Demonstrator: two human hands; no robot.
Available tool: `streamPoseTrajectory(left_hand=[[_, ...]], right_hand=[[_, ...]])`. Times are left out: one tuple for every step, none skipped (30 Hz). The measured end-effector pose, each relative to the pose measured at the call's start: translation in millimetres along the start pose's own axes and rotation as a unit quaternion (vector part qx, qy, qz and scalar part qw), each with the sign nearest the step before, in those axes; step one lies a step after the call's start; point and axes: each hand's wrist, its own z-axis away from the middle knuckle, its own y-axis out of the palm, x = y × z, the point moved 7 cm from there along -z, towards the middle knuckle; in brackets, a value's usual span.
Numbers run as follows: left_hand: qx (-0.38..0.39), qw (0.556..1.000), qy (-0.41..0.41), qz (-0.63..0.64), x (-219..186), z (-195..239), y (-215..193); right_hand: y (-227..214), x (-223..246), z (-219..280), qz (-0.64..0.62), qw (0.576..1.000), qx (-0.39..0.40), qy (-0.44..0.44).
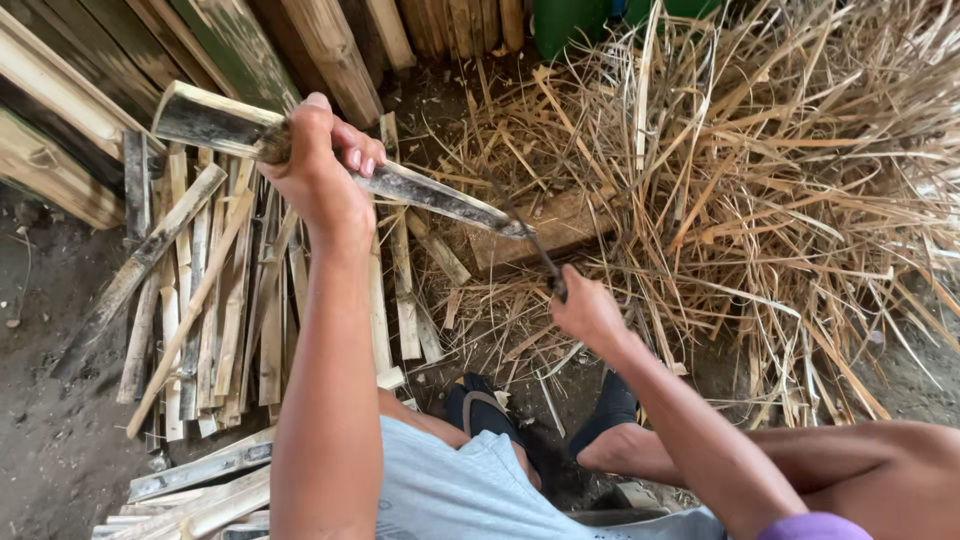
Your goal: The person sits on the ground and uses a machete to split bamboo strips into thinner pieces. They repeatedly position each strip against a wooden block and strike it with the machete, then set the finished pieces aside.
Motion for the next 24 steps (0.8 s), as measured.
streamPoseTrajectory(left_hand=[[-0.018, 1.0, 0.007, -0.01, 0, 0, -1], [-0.027, 1.0, 0.011, 0.001, 2, 5, -1], [-0.037, 0.999, 0.016, 0.011, 4, 8, -2], [-0.044, 0.999, 0.023, 0.021, 4, 9, -3], [-0.053, 0.998, 0.023, 0.025, 5, 11, -4], [-0.062, 0.997, 0.025, 0.027, 4, 11, -7], [-0.071, 0.997, 0.027, 0.029, 2, 11, -9], [-0.067, 0.997, 0.03, 0.03, 2, 10, -9], [-0.062, 0.997, 0.033, 0.03, 1, 9, -8], [-0.054, 0.997, 0.034, 0.032, 3, 8, -5], [-0.02, 0.999, 0.048, -0.008, 3, 7, 3], [0.009, 0.997, 0.064, -0.047, 4, 8, 13], [0.039, 0.992, 0.079, -0.085, 4, 11, 22], [0.09, 0.988, 0.055, -0.115, 11, 17, 33], [0.141, 0.979, 0.031, -0.144, 20, 26, 45], [0.193, 0.965, 0.01, -0.177, 25, 31, 57], [0.217, 0.936, 0.08, -0.265, 19, 34, 68], [0.24, 0.895, 0.138, -0.349, 16, 45, 77], [0.263, 0.843, 0.193, -0.428, 14, 57, 85], [0.262, 0.847, 0.17, -0.429, 16, 60, 87], [0.261, 0.851, 0.148, -0.431, 17, 63, 87], [0.258, 0.855, 0.127, -0.432, 19, 65, 89], [0.251, 0.876, 0.071, -0.406, 24, 65, 88], [0.245, 0.892, 0.016, -0.378, 28, 62, 85]], right_hand=[[11, 2, 6, -0.039, 0.999, 0.021, 0.031], [26, 1, 17, -0.079, 0.994, 0.046, 0.066], [25, 6, 20, -0.062, 0.998, -0.003, 0.03], [25, 13, 17, -0.047, 0.997, -0.056, -0.009], [23, 16, 16, -0.032, 0.993, -0.108, -0.048], [34, 4, 5, -0.062, 0.996, -0.06, 0.017], [42, -13, -4, -0.091, 0.992, -0.011, 0.081], [45, -34, -15, -0.12, 0.981, 0.036, 0.145], [43, -48, -23, -0.092, 0.986, 0.042, 0.132], [43, -61, -23, -0.066, 0.989, 0.047, 0.122], [45, -70, -23, -0.04, 0.991, 0.051, 0.113], [43, -76, -18, -0.048, 0.993, 0.042, 0.102], [42, -76, -8, -0.056, 0.994, 0.032, 0.092], [41, -72, 4, -0.061, 0.994, 0.023, 0.082], [35, -64, 19, -0.076, 0.995, 0.009, 0.069], [28, -44, 30, -0.093, 0.994, -0.005, 0.052], [15, -22, 38, -0.11, 0.993, -0.018, 0.034], [-2, -1, 50, -0.099, 0.994, -0.045, 0.007], [-22, 20, 59, -0.087, 0.993, -0.071, -0.019], [-38, 34, 69, -0.13, 0.99, -0.057, -0.011], [-53, 44, 82, -0.173, 0.984, -0.044, -0.003], [-73, 59, 92, -0.186, 0.979, -0.072, -0.044], [-88, 72, 99, -0.198, 0.971, -0.101, -0.086], [-100, 84, 101, -0.211, 0.96, -0.129, -0.129]])
